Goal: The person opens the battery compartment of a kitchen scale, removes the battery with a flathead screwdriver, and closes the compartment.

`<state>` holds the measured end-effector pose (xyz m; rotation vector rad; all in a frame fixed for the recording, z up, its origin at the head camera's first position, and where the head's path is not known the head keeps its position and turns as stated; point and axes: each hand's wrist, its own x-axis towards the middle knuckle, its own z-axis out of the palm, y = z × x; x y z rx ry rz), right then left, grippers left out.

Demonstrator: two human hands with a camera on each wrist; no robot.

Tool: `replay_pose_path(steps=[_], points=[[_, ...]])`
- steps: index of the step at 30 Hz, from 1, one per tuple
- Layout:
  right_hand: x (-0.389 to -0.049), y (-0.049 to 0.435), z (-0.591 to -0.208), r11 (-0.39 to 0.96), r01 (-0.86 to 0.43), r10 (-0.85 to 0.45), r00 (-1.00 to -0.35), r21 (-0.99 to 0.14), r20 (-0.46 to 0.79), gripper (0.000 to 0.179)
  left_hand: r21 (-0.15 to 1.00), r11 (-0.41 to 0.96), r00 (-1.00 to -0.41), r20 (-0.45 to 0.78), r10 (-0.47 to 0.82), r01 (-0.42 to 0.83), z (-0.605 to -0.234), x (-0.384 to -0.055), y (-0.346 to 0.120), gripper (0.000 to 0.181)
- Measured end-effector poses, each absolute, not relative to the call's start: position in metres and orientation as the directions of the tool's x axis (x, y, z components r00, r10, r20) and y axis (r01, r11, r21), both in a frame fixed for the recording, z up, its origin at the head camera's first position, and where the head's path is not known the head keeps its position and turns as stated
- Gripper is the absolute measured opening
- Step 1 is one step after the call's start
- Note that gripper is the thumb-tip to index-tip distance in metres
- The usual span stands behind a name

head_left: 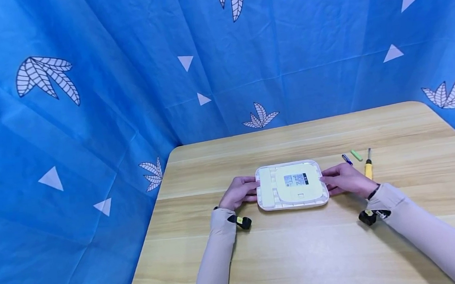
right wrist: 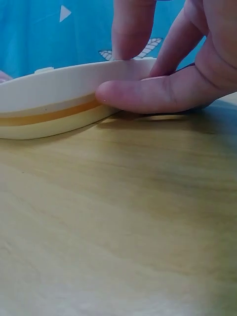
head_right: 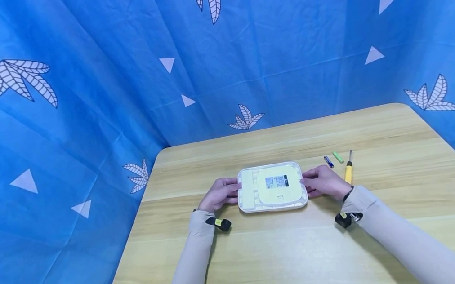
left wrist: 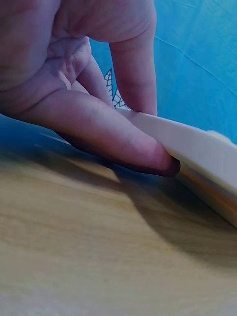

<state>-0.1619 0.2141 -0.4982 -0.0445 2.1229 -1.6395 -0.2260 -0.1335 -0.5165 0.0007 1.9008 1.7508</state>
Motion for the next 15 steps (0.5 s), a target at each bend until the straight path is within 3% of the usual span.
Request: replay_pose_path(steps=[15], points=[[-0.1638, 0.2184, -0.4993, 0.221, 0.316, -0.268, -0.890, -0.923, -0.369, 0.058, 0.924, 0.165, -0.844, -0.382, 0.376, -0.345, -0.5198, -0.2292, -0.1360, 0.042]])
